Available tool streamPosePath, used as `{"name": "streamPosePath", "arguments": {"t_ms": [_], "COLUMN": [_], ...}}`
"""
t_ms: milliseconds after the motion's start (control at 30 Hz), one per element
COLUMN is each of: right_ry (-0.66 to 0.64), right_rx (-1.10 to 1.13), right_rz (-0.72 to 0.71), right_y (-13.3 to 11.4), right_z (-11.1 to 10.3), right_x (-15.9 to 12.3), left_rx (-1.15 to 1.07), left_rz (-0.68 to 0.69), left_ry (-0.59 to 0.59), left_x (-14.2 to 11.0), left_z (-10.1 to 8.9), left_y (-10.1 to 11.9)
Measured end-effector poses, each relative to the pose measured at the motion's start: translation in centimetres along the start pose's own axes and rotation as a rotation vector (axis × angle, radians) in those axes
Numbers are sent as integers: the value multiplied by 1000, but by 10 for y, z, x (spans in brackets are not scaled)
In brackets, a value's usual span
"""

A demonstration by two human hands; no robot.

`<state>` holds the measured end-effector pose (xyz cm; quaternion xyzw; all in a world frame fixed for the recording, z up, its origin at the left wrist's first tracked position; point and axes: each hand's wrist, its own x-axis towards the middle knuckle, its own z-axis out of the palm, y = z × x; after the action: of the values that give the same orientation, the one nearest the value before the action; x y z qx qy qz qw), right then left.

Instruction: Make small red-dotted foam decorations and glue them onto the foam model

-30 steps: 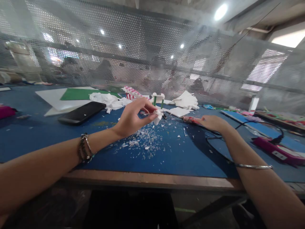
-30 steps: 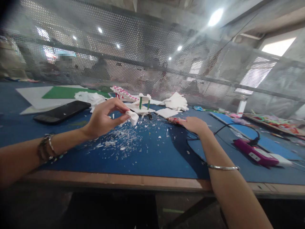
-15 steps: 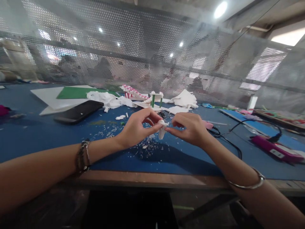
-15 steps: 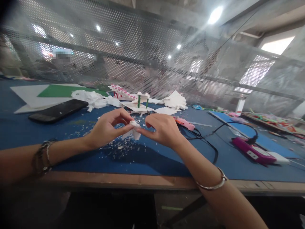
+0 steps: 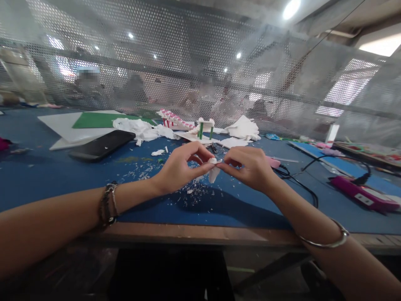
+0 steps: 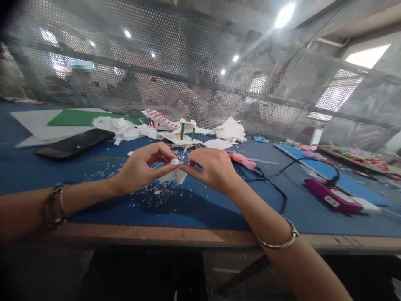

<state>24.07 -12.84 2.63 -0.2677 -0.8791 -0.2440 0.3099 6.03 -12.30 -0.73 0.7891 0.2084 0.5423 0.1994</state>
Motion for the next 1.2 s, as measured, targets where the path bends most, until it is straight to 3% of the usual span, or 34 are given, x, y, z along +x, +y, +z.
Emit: {"name": "streamPosePath", "arguments": {"t_ms": [1200], "right_ry": [-73], "right_rx": [155], "right_rz": [15], "right_y": [0], "right_z": [-4], "right_x": [2], "left_rx": [1], "left_rz": [50], "left_ry": [-68], "left_x": [0], "left_z": [-4], "left_y": [-2]}}
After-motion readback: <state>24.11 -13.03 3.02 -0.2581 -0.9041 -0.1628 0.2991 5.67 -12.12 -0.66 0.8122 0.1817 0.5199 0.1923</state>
